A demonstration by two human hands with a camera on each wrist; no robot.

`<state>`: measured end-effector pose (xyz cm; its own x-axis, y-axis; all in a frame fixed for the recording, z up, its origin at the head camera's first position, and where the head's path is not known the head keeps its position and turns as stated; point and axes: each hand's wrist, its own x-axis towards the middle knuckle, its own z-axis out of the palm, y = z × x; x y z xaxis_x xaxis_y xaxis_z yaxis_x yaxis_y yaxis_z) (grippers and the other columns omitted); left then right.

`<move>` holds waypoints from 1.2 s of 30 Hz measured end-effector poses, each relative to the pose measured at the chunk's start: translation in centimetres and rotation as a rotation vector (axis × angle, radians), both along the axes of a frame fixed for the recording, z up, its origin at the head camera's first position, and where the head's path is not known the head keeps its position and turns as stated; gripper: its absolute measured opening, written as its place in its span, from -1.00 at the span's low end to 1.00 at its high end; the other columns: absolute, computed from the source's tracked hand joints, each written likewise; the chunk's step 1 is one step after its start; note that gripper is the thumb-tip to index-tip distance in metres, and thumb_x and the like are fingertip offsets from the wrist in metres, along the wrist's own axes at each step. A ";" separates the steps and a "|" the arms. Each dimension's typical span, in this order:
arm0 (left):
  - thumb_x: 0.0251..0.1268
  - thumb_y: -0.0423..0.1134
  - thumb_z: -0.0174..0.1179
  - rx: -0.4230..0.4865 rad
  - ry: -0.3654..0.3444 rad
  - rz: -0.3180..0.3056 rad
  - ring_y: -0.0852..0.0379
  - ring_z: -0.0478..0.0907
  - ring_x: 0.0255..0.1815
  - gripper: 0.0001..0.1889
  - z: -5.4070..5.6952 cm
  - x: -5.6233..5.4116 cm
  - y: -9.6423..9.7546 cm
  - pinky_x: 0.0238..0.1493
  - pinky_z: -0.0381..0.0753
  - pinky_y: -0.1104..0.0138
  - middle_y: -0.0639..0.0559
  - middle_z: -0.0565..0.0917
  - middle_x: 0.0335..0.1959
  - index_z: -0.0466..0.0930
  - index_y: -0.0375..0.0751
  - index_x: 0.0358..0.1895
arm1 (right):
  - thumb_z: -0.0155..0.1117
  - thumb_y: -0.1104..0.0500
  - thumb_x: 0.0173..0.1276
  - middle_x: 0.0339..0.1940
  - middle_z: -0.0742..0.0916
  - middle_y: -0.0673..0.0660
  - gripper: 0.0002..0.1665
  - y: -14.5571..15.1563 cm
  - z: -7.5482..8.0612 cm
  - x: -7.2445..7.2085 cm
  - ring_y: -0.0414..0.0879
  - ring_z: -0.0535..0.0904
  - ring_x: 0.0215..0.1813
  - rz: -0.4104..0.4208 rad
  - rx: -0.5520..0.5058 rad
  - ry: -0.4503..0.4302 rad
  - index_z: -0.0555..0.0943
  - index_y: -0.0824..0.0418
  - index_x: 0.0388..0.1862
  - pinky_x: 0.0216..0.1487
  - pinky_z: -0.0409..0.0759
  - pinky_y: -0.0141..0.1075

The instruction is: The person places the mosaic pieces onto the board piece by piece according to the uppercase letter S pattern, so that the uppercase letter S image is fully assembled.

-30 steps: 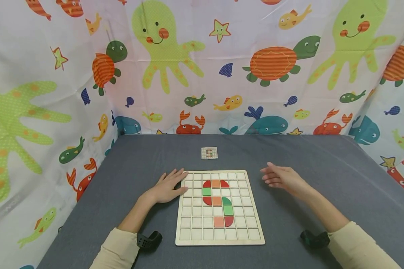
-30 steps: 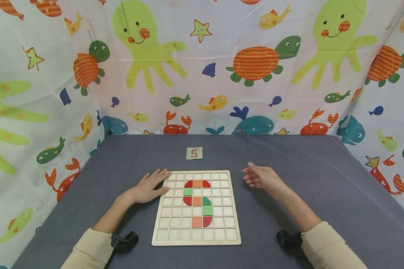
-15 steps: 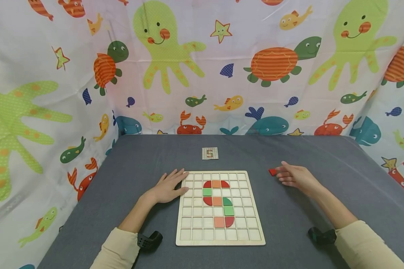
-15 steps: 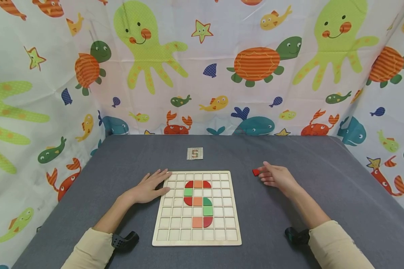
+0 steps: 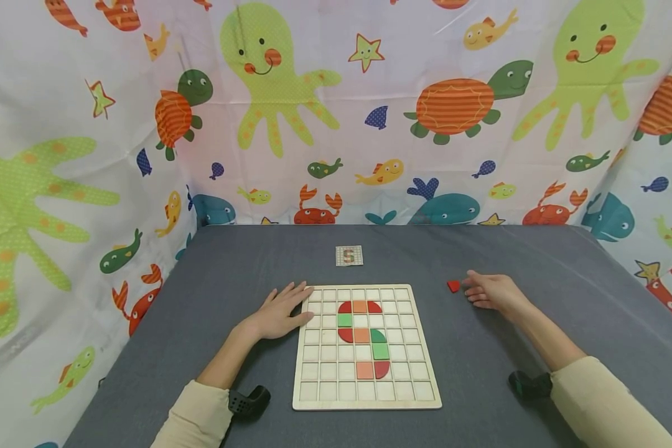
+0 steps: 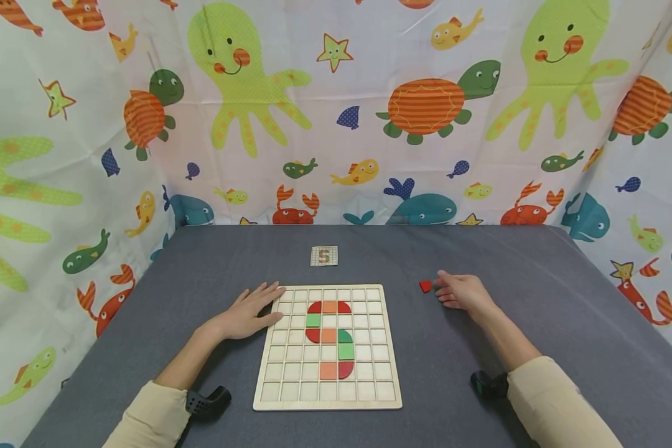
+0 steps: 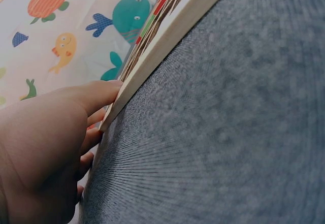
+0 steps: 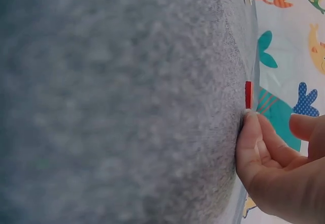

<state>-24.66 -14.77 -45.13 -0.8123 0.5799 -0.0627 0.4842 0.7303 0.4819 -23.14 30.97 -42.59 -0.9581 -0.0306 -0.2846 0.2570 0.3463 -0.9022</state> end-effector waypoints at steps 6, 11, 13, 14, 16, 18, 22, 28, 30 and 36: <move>0.45 0.05 0.00 0.002 -0.005 0.007 -0.20 -0.15 0.50 -0.32 0.0 0.0 0.0 0.35 -0.28 -0.19 -0.20 0.08 0.49 0.10 -0.21 0.49 | -0.10 -0.08 0.55 -0.38 0.66 0.05 -0.25 -0.4 0.4 -0.5 -0.25 0.58 -0.38 0.020 0.057 -0.027 0.34 0.65 0.22 -0.27 0.61 -0.37; 0.45 0.05 0.00 0.006 -0.002 0.003 -0.21 -0.14 0.50 -0.32 -0.2 0.0 0.0 0.35 -0.27 -0.20 -0.20 0.08 0.48 0.10 -0.21 0.49 | -0.01 0.01 0.53 -0.40 0.65 0.04 -0.34 -0.7 0.5 -0.8 -0.26 0.56 -0.41 0.036 0.122 -0.028 0.36 0.63 0.21 -0.30 0.61 -0.38; 0.45 0.05 0.00 0.005 0.000 0.002 -0.20 -0.14 0.49 -0.32 -0.3 0.0 -0.1 0.35 -0.27 -0.20 -0.20 0.09 0.48 0.10 -0.21 0.49 | 0.05 0.03 0.50 -0.40 0.64 0.03 -0.37 -0.9 0.4 -1.0 -0.27 0.55 -0.41 0.036 0.160 -0.033 0.40 0.60 0.20 -0.30 0.61 -0.38; 0.45 0.05 0.00 0.008 0.000 0.003 -0.20 -0.14 0.49 -0.32 -0.3 0.0 -0.1 0.35 -0.27 -0.20 -0.20 0.08 0.48 0.10 -0.21 0.49 | 0.07 0.04 0.49 -0.40 0.64 0.03 -0.39 -1.0 0.4 -1.1 -0.26 0.54 -0.41 0.037 0.181 -0.032 0.42 0.59 0.19 -0.31 0.61 -0.38; 0.45 0.05 0.00 0.010 -0.001 0.003 -0.20 -0.14 0.49 -0.32 -0.3 0.0 -0.1 0.35 -0.27 -0.20 -0.20 0.08 0.48 0.10 -0.21 0.49 | 0.11 0.04 0.47 -0.40 0.64 0.02 -0.40 -1.3 0.4 -1.4 -0.26 0.54 -0.40 0.035 0.214 -0.029 0.44 0.56 0.17 -0.31 0.61 -0.37; 0.45 0.05 0.00 0.012 -0.001 0.004 -0.20 -0.14 0.50 -0.33 -0.3 0.0 -0.1 0.35 -0.27 -0.19 -0.20 0.08 0.48 0.10 -0.21 0.49 | 0.13 0.04 0.45 -0.41 0.63 0.02 -0.42 -1.5 0.4 -1.5 -0.25 0.54 -0.41 0.033 0.232 -0.028 0.46 0.54 0.15 -0.32 0.61 -0.37; 0.45 0.05 -0.01 0.010 -0.001 0.005 -0.20 -0.15 0.50 -0.32 -0.3 0.0 -0.1 0.35 -0.28 -0.19 -0.20 0.08 0.49 0.10 -0.21 0.49 | 0.14 0.07 0.45 -0.43 0.63 0.02 -0.44 -1.8 0.5 -1.8 -0.25 0.55 -0.43 0.030 0.230 -0.019 0.47 0.56 0.13 -0.33 0.61 -0.37; 0.45 0.07 -0.01 0.004 -0.002 0.005 -0.20 -0.16 0.50 -0.32 -0.2 -0.1 0.0 0.35 -0.28 -0.19 -0.19 0.07 0.49 0.09 -0.20 0.49 | 0.19 0.17 0.41 -0.34 0.67 0.11 -0.55 -2.2 0.7 -1.9 -0.22 0.55 -0.41 0.024 0.261 0.020 0.54 0.57 0.05 -0.32 0.62 -0.38; 0.44 0.07 -0.01 0.007 -0.002 0.005 -0.21 -0.16 0.50 -0.31 -0.2 -0.1 0.0 0.35 -0.28 -0.20 -0.19 0.07 0.49 0.09 -0.20 0.49 | 0.23 0.18 0.38 -0.27 0.68 0.17 -0.56 -2.4 0.8 -2.0 -0.21 0.55 -0.40 0.022 0.291 0.031 0.56 0.55 0.03 -0.32 0.62 -0.38; 0.44 0.07 0.00 0.005 0.002 0.005 -0.21 -0.16 0.50 -0.31 -0.1 -0.2 0.0 0.35 -0.28 -0.20 -0.19 0.08 0.49 0.10 -0.20 0.49 | 0.38 0.17 0.25 0.03 0.61 0.40 -0.54 -2.8 0.8 -2.1 -0.16 0.62 -0.33 0.025 0.393 0.061 0.60 0.49 0.01 -0.24 0.60 -0.27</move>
